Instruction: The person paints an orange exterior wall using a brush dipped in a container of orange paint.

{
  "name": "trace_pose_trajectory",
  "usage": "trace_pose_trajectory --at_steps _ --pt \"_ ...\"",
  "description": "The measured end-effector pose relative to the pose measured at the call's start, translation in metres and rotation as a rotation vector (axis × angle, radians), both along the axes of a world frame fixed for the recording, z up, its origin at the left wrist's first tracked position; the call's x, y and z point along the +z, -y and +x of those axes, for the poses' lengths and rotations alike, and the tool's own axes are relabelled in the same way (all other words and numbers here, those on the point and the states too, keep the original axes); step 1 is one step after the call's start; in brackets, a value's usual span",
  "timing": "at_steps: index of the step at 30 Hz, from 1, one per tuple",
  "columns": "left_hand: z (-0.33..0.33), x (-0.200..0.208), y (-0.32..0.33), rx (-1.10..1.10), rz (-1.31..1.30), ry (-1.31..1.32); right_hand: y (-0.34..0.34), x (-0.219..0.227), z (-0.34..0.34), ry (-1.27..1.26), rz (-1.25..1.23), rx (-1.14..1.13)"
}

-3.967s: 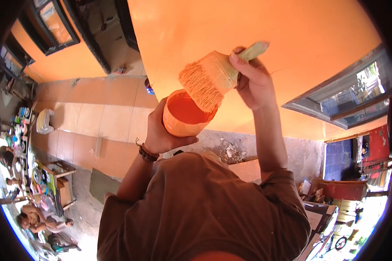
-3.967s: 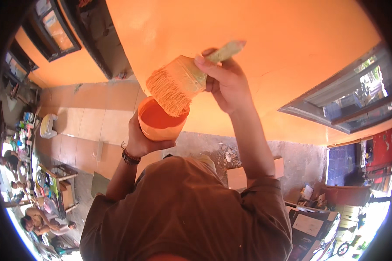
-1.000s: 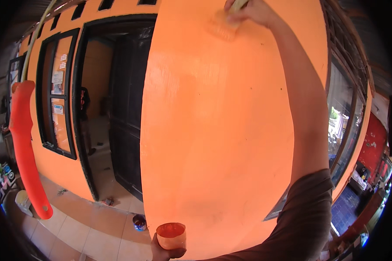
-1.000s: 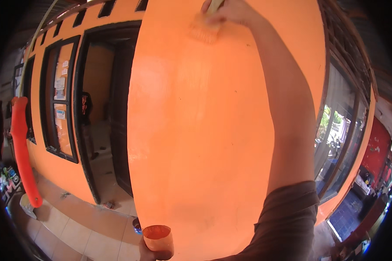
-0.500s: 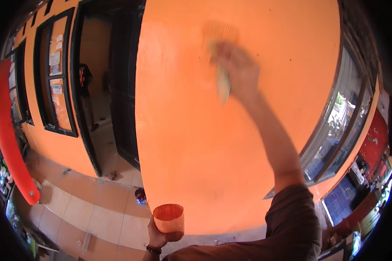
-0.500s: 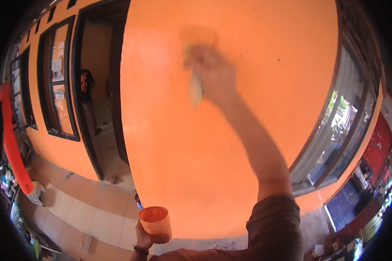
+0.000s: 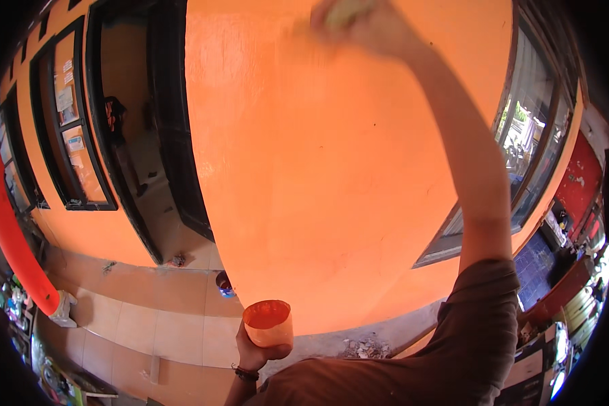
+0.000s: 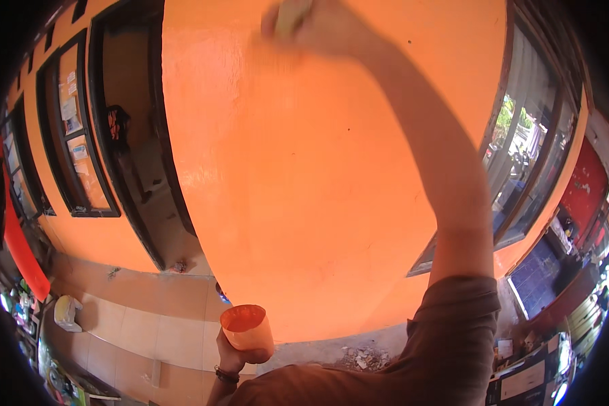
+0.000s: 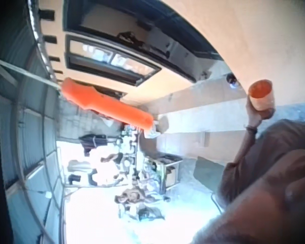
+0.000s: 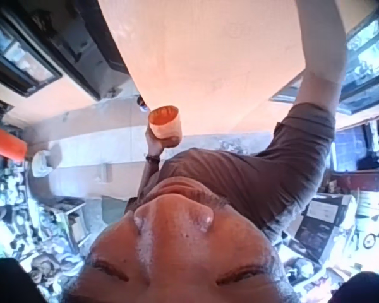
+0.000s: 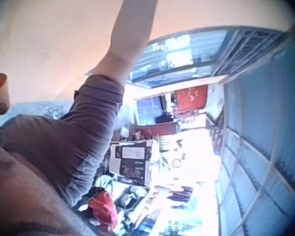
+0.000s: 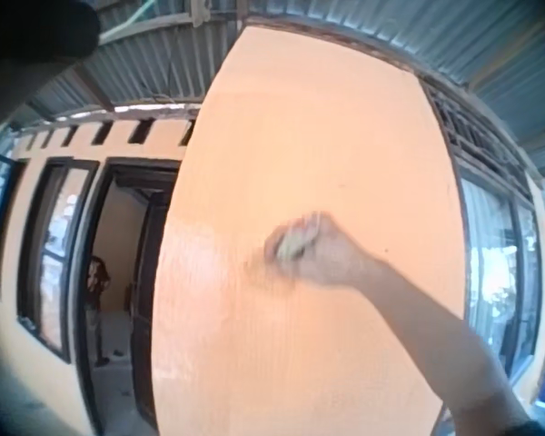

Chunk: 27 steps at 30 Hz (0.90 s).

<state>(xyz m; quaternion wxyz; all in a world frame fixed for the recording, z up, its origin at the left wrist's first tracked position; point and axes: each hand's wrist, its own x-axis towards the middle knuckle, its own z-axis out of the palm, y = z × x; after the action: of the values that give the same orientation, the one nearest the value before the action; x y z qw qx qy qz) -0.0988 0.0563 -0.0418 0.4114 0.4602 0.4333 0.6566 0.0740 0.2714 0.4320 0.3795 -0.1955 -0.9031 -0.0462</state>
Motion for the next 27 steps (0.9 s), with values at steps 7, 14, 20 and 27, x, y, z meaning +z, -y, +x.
trace_pose_trajectory --at_steps 7,14,20,27 --pt "0.002 -0.005 0.012 0.028 -0.027 0.002 -0.019 -0.058 -0.007 -0.189 1.065 -0.094" --pt "-0.007 -0.008 0.028 0.104 -0.059 -0.068 0.016 -0.411 -0.011 0.072 0.495 -0.151" --pt "-0.015 -0.001 0.042 0.131 -0.076 -0.151 0.012 -0.37 -0.011 -0.164 -1.004 0.374" --pt "-0.012 -0.009 0.041 0.175 -0.111 -0.133 -0.005 -0.113 -0.012 -0.169 0.609 0.223"
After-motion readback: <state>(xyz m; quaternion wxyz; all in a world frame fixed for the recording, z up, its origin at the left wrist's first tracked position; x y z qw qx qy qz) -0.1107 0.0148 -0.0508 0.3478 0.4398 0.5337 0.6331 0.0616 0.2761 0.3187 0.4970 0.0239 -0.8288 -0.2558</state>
